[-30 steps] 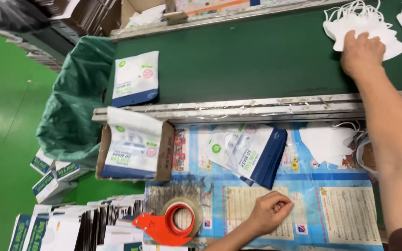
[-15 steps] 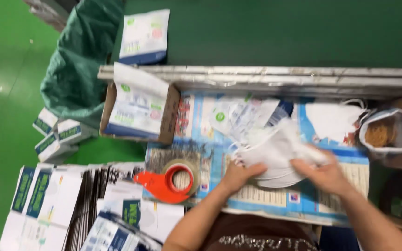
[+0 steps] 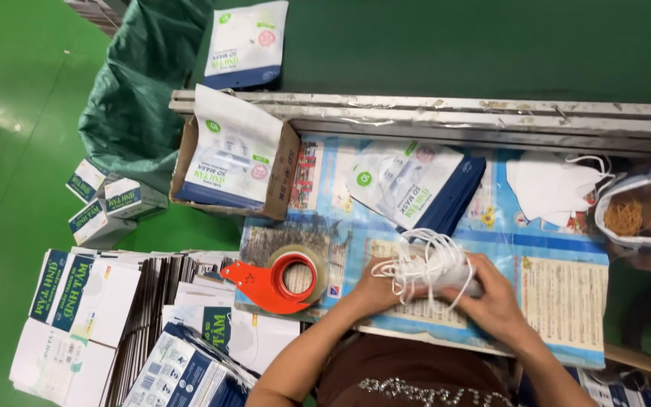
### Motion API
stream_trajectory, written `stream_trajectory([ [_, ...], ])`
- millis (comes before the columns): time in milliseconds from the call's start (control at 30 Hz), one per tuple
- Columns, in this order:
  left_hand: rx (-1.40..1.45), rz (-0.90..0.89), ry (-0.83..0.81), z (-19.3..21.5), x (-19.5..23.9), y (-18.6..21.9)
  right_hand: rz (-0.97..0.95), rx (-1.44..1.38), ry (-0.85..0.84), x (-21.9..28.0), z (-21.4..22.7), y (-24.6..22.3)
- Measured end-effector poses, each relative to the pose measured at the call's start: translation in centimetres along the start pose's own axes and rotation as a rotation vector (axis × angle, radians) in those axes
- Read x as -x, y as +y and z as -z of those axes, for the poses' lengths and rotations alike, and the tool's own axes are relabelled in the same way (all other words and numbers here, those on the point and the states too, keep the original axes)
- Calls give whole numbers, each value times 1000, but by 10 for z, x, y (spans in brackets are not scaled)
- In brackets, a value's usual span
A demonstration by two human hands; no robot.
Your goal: Manually grouping 3D face masks and inserting them into plastic packaging pouches.
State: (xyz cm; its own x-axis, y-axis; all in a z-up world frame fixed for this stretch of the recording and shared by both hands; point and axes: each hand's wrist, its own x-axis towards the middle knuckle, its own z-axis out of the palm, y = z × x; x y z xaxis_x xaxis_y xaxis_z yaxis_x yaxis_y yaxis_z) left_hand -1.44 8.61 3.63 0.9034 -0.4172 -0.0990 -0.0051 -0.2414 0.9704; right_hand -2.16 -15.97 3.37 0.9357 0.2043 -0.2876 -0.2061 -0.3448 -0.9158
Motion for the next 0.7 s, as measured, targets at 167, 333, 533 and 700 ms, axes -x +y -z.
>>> stream_trajectory([
  [167,-127,-256,-6,-6,-1,-35,371,355,75,-6,-8,-6],
  [333,74,-71,31,17,-10,9,-306,-273,-59,22,14,35],
  [533,1255,68,-550,41,-2,22,-49,-420,32,42,29,58],
  [700,-461,-304,-122,-7,3,-40,246,674,-16,15,-3,20],
])
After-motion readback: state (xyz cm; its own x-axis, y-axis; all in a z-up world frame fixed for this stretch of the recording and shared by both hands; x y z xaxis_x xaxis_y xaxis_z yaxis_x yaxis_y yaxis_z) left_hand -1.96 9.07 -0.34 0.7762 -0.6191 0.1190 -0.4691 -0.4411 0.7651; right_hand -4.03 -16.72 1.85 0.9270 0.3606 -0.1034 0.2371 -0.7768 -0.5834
